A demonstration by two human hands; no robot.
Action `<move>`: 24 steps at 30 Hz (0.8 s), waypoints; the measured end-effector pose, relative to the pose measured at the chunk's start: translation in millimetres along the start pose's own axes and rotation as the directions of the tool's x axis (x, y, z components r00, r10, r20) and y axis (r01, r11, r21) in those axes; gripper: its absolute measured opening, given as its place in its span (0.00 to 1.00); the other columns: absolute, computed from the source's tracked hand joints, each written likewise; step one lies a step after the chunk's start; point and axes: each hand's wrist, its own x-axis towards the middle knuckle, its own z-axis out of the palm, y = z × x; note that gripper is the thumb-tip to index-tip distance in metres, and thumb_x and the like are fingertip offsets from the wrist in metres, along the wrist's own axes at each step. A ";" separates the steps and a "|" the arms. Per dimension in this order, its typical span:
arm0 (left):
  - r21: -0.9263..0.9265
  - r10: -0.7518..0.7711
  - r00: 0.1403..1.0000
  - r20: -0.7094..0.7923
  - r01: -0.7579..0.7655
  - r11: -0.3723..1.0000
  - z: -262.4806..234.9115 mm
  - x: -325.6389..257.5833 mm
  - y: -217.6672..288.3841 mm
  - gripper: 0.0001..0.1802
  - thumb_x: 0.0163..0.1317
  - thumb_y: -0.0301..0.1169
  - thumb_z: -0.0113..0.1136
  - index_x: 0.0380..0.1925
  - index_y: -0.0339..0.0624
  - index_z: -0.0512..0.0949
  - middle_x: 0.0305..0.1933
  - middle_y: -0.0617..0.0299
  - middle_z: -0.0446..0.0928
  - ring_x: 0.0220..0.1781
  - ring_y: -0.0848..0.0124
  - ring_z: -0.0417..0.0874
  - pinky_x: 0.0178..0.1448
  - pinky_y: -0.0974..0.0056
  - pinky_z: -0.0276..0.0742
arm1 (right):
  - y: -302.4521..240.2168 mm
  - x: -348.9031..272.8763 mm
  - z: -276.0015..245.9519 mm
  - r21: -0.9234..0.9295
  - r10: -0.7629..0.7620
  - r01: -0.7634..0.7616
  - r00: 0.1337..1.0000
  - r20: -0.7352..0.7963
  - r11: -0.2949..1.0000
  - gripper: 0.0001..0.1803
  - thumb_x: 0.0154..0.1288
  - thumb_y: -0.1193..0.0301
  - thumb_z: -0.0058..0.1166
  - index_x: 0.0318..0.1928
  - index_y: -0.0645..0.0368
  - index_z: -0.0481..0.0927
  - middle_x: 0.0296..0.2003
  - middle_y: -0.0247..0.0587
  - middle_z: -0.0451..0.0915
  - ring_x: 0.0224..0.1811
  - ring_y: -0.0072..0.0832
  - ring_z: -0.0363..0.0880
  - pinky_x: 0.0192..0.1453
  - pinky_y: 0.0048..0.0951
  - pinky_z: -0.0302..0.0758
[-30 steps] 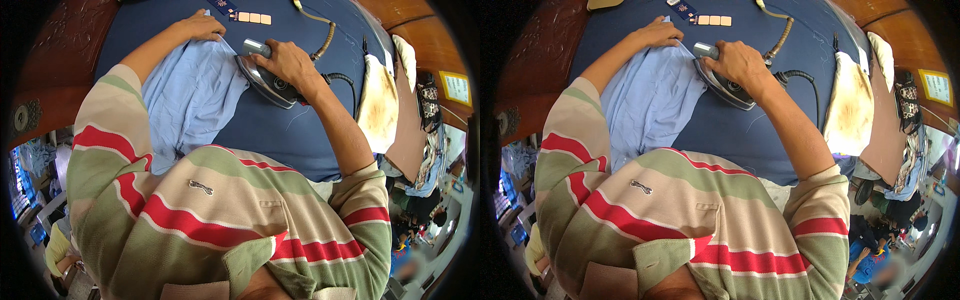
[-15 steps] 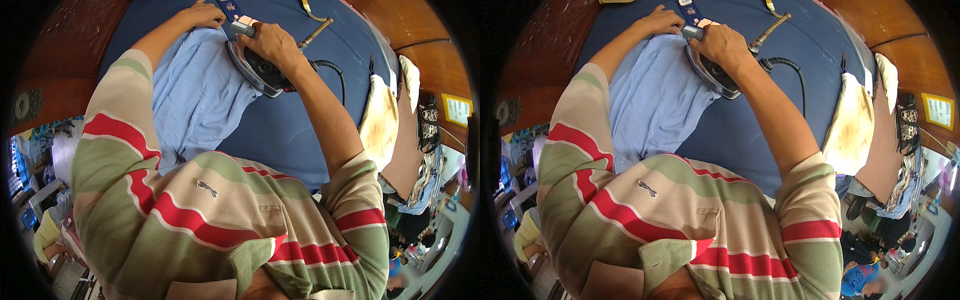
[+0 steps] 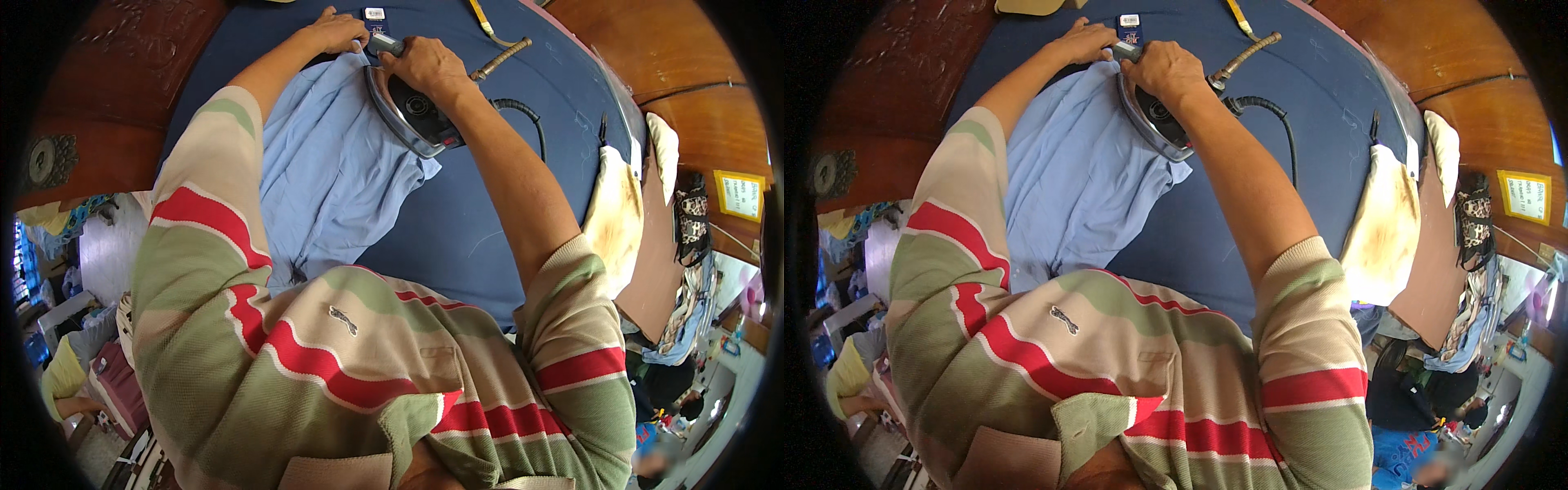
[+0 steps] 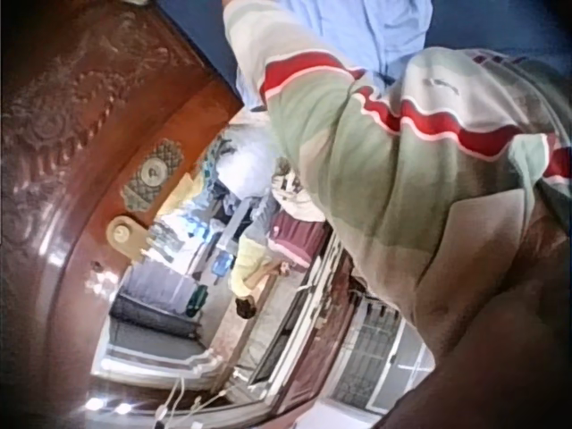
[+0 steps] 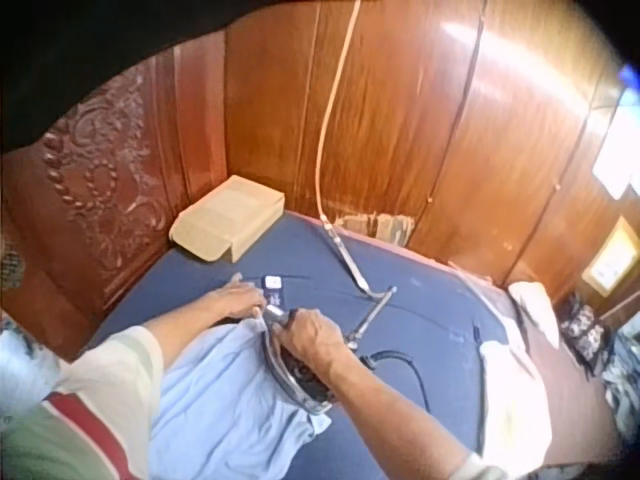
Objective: The person irons a blue button-up shirt by hand on a padded table using a steam iron. The person spreads the fabric flat, applies the iron to various sections including the back and front panels, and adjusts the garment's position between pressing intervals.
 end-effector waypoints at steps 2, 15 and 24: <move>-0.043 -0.007 0.999 -0.042 0.006 0.999 0.3 -1.8 1.5 0.15 0.56 0.38 0.59 0.44 0.52 0.76 0.43 0.64 0.75 0.56 0.66 0.71 0.62 0.47 0.53 | -0.3 5.8 1.8 -0.011 0.006 -0.006 1.000 0.004 1.000 0.27 0.55 0.47 0.51 0.42 0.57 0.81 0.38 0.51 0.81 0.44 0.45 0.80 0.49 0.39 0.75; -0.027 -0.040 0.984 -0.174 0.036 0.999 30.9 14.3 -11.6 0.05 0.54 0.34 0.55 0.31 0.54 0.78 0.41 0.66 0.77 0.52 0.67 0.74 0.59 0.44 0.54 | 40.2 -41.9 -5.8 -0.042 -0.105 0.111 0.987 0.124 0.993 0.31 0.56 0.46 0.48 0.42 0.63 0.80 0.35 0.56 0.80 0.41 0.50 0.79 0.46 0.40 0.75; -0.180 -0.028 0.970 -0.240 -0.016 0.984 17.3 2.4 -4.9 0.10 0.56 0.35 0.50 0.30 0.50 0.81 0.43 0.54 0.77 0.52 0.58 0.74 0.64 0.34 0.51 | 61.0 -124.8 -24.0 -0.063 0.094 -0.085 0.983 0.159 0.994 0.30 0.57 0.49 0.50 0.44 0.66 0.77 0.29 0.57 0.80 0.35 0.48 0.81 0.44 0.41 0.76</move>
